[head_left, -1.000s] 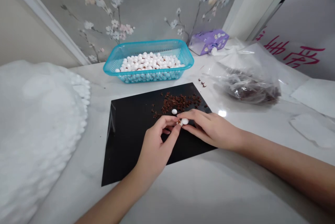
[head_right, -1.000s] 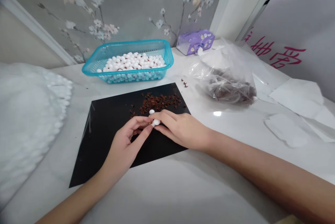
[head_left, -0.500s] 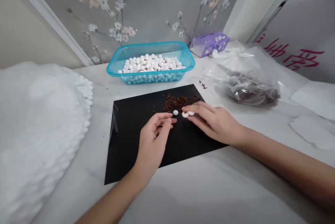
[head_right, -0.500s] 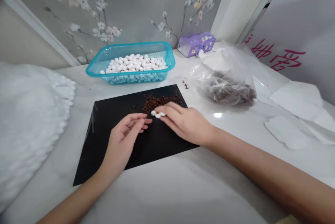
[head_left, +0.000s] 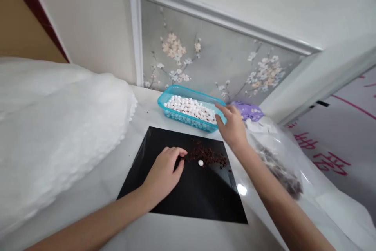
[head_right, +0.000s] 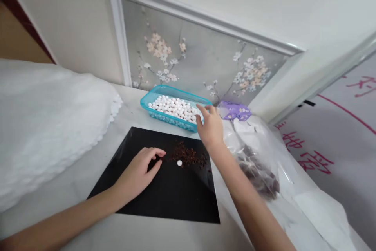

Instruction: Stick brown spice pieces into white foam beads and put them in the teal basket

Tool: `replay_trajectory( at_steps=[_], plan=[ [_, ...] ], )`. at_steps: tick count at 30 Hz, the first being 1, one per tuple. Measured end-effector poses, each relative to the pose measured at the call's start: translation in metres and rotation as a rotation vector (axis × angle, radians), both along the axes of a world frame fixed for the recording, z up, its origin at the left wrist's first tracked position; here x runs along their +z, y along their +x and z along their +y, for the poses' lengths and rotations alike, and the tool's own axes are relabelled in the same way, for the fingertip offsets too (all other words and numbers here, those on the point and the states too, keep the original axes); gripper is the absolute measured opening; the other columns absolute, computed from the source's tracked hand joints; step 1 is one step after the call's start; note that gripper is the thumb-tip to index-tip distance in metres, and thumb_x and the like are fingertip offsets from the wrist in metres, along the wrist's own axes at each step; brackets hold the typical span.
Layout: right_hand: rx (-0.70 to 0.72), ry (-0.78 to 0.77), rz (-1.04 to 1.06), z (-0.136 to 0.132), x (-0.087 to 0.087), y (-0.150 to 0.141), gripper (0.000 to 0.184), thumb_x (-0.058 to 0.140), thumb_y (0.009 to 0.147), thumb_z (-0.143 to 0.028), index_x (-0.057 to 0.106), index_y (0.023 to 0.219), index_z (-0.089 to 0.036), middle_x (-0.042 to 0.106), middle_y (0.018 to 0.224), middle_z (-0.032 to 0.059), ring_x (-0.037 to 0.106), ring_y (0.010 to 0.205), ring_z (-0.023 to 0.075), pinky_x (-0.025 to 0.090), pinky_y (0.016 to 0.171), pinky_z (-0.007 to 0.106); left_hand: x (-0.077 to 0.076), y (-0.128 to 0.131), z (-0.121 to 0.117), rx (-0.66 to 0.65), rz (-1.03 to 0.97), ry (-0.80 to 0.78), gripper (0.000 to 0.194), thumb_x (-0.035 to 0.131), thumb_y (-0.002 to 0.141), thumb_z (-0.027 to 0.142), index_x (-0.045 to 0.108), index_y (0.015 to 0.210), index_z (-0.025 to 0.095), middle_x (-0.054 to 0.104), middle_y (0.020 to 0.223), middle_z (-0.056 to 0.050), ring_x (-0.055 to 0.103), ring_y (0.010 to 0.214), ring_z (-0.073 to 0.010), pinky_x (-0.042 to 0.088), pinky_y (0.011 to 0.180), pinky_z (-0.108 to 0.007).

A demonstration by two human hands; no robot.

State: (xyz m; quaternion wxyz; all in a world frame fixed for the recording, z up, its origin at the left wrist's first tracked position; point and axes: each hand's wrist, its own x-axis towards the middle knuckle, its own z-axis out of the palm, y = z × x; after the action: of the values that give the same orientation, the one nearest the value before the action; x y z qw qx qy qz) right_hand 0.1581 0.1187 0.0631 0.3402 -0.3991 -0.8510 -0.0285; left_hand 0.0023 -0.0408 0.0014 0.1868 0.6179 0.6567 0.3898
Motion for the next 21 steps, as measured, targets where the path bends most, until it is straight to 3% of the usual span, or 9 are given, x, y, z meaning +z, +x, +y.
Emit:
replay_trajectory(
  at_steps=[3, 5, 9, 15, 18, 21],
  plan=[
    [0.053, 0.005, 0.018, -0.055, -0.026, 0.012, 0.025, 0.044, 0.088, -0.023, 0.061, 0.104, -0.017, 0.058, 0.089, 0.0120, 0.054, 0.087, 0.0253, 0.046, 0.079, 0.040, -0.003, 0.001, -0.002, 0.013, 0.038, -0.004, 0.021, 0.044, 0.080, 0.010, 0.058, 0.093, 0.019, 0.062, 0.093, -0.004, 0.055, 0.090, -0.0189, 0.045, 0.083, -0.035],
    [0.113, -0.087, 0.014, -0.086, -0.049, 0.022, 0.023, 0.048, 0.086, -0.023, 0.059, 0.106, -0.019, 0.058, 0.092, 0.0092, 0.058, 0.085, 0.0212, 0.050, 0.074, 0.034, -0.004, 0.002, -0.002, 0.011, 0.041, -0.008, 0.022, 0.044, 0.081, 0.010, 0.058, 0.095, 0.019, 0.061, 0.094, -0.003, 0.054, 0.091, -0.0187, 0.045, 0.084, -0.035],
    [0.140, -0.178, -0.014, -0.106, -0.081, 0.030, 0.021, 0.050, 0.086, -0.023, 0.061, 0.104, -0.021, 0.059, 0.093, 0.0069, 0.059, 0.086, 0.0190, 0.052, 0.074, 0.032, -0.003, 0.002, -0.002, -0.005, 0.050, -0.042, 0.021, 0.045, 0.081, 0.012, 0.059, 0.095, 0.020, 0.061, 0.094, -0.004, 0.054, 0.091, -0.0193, 0.044, 0.084, -0.036],
    [0.247, -0.129, 0.091, -0.103, -0.084, 0.024, 0.017, 0.051, 0.085, -0.017, 0.060, 0.100, -0.019, 0.060, 0.092, 0.0074, 0.060, 0.085, 0.0172, 0.052, 0.072, 0.029, 0.004, 0.006, -0.005, -0.011, -0.015, -0.039, 0.019, 0.047, 0.084, 0.024, 0.059, 0.099, 0.020, 0.061, 0.095, -0.004, 0.055, 0.092, -0.0191, 0.043, 0.084, -0.035],
    [0.382, -0.093, 0.135, -0.112, -0.080, 0.024, 0.023, 0.053, 0.083, -0.009, 0.057, 0.103, -0.018, 0.061, 0.091, 0.0069, 0.060, 0.083, 0.0155, 0.051, 0.069, 0.025, 0.008, 0.007, -0.007, -0.174, -0.155, -0.065, 0.026, 0.046, 0.087, 0.032, 0.059, 0.105, 0.021, 0.063, 0.097, -0.003, 0.057, 0.089, -0.0166, 0.044, 0.079, -0.029],
    [0.437, -0.106, 0.141, -0.117, -0.077, 0.025, 0.026, 0.053, 0.081, -0.006, 0.057, 0.104, -0.019, 0.061, 0.089, 0.0057, 0.059, 0.080, 0.0141, 0.051, 0.069, 0.025, 0.008, 0.006, -0.006, -0.346, -0.364, -0.204, 0.026, 0.047, 0.086, 0.035, 0.062, 0.101, 0.021, 0.067, 0.090, -0.002, 0.061, 0.081, -0.0139, 0.045, 0.066, -0.023]
  ],
)
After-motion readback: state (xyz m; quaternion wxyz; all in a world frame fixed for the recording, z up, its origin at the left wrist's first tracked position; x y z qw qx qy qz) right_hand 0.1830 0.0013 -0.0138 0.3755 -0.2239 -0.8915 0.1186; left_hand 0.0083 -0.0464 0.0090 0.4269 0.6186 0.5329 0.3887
